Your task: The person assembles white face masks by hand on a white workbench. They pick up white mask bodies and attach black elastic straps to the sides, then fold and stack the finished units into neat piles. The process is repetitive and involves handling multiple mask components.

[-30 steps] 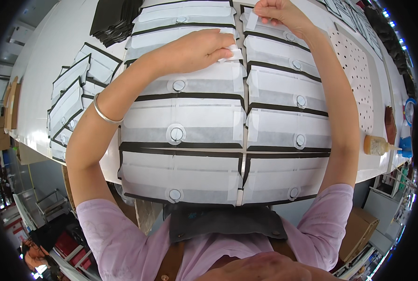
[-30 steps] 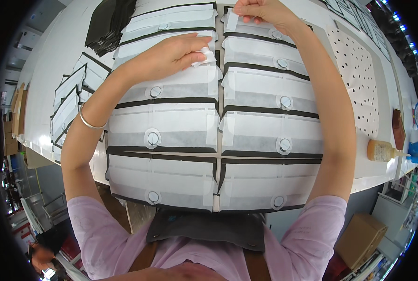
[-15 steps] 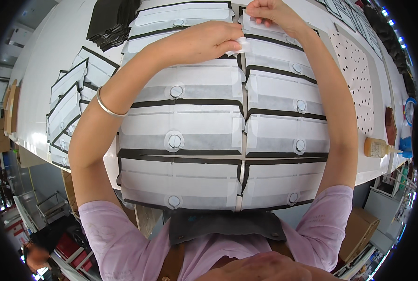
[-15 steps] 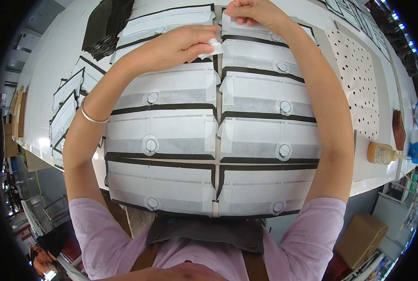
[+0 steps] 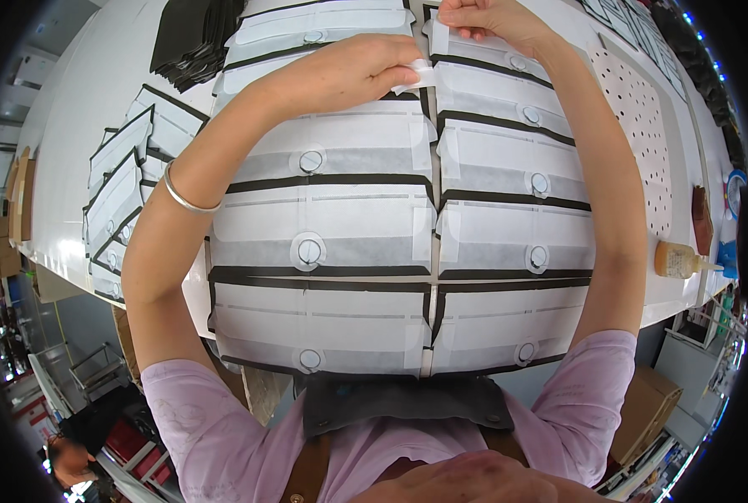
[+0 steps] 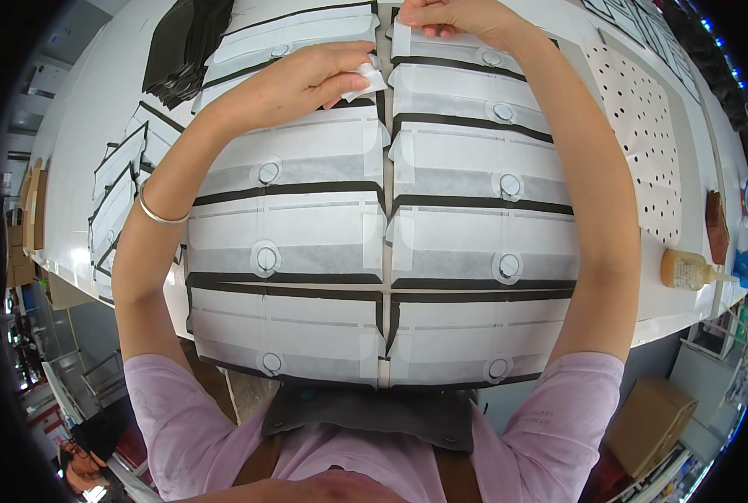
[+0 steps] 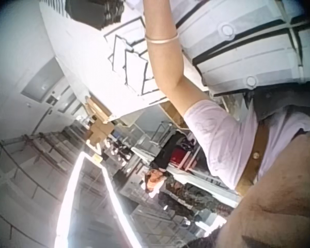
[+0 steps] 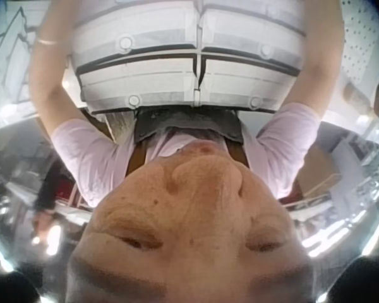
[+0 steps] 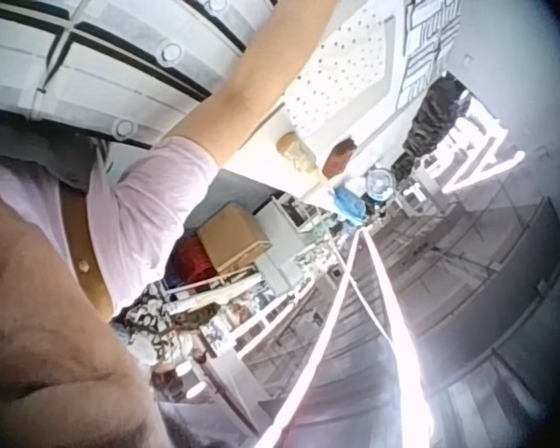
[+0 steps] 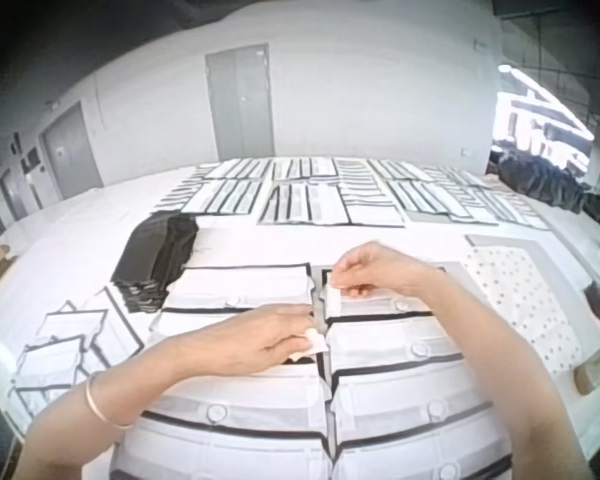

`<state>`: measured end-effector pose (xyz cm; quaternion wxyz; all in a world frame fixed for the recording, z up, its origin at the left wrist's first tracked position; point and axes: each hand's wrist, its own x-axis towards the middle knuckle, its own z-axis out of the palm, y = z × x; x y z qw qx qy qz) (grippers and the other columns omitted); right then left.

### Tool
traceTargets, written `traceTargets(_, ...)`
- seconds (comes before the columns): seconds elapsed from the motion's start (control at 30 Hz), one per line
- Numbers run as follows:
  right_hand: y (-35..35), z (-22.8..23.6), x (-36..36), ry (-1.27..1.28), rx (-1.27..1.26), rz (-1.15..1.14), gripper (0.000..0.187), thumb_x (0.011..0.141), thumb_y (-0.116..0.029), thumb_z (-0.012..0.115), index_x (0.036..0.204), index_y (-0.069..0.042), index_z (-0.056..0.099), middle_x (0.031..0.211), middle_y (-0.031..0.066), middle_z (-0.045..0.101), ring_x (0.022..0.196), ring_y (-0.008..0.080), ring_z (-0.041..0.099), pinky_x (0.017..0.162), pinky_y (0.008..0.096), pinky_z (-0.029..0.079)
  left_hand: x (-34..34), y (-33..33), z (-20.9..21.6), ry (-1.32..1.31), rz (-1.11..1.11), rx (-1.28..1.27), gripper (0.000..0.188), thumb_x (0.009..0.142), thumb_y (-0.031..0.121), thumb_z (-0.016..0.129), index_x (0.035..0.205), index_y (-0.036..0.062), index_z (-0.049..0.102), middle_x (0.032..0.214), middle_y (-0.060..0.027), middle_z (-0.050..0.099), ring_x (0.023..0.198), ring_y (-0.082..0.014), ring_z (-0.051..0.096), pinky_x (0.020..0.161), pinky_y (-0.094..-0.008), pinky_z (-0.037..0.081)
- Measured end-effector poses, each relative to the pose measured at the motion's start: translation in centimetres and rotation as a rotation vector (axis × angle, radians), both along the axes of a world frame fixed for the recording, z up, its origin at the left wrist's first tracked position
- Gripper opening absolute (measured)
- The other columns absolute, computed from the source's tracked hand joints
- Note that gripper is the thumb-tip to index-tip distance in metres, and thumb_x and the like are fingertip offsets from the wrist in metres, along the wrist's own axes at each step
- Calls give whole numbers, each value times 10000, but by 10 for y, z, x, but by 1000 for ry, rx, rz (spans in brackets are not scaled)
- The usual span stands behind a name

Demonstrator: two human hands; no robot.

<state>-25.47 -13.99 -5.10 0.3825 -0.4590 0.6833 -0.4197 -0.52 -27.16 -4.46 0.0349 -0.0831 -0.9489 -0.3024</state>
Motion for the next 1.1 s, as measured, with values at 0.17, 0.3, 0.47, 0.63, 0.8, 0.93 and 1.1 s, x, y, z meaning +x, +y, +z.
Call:
traceTargets(0.17, -6, -10, 3, -15, -12, -68, 125, 926, -116, 731, 983, -6, 721, 776, 27, 680, 643, 66, 590, 561, 196, 465, -8, 0, 1, -11, -48, -68, 278, 1048, 265, 508, 1049, -2, 589, 1085, -157, 543, 913, -311, 574, 839, -409, 471)
traceTargets(0.3, -7, -11, 0, -4, -8, -68, 124, 920, -109, 739, 982, -4, 722, 778, 28, 682, 644, 66, 594, 557, 198, 474, -11, 1, 2, -22, -58, -164, 364, 1065, 335, 473, 1119, 13, 632, 1490, -219, 486, 1226, -360, 555, 1003, -405, 462)
traceTargets(0.47, -8, -9, 0, 31, 23, -66, 137, 917, -127, 747, 987, -11, 726, 790, 26, 686, 662, 69, 602, 581, 206, 497, -16, -1, -3, 16, -67, -214, 372, 1063, 346, 473, 1108, 8, 622, 1486, -233, 483, 1284, -394, 523, 1051, -426, 439)
traceTargets(0.63, -8, -7, 1, 90, 35, -69, 153, 921, -151, 744, 1001, -21, 730, 812, 25, 691, 691, 77, 616, 606, 219, 521, -21, -1, -5, -26, -92, -174, 364, 1060, 333, 481, 1084, -6, 612, 1473, -254, 487, 1294, -420, 509, 1079, -448, 420)
traceTargets(0.8, -7, -7, -2, 101, 26, -68, 161, 925, -157, 735, 1007, -18, 728, 815, 31, 691, 691, 80, 619, 611, 224, 530, -25, 0, -11, 52, -112, -192, 358, 1057, 323, 490, 1093, -13, 610, 1462, -259, 495, 1293, -419, 511, 1082, -442, 417)
traceTargets(0.93, -9, -10, -3, 115, 20, -55, 154, 918, -148, 741, 997, -16, 729, 799, 32, 688, 683, 79, 616, 605, 223, 529, -26, 3, -7, 14, -95, -231, 351, 1054, 316, 498, 1119, -8, 615, 1458, -253, 501, 1295, -411, 512, 1086, -440, 416)
traceTargets(1.1, -6, -9, 6, 215, -56, -117, 155, 898, -136, 750, 992, -13, 736, 770, 41, 689, 674, 92, 621, 603, 252, 526, -25, 11, 0, -42, -80, -316, 338, 1047, 309, 511, 1148, 7, 624, 1437, -236, 526, 1312, -382, 503, 1094, -442, 413)
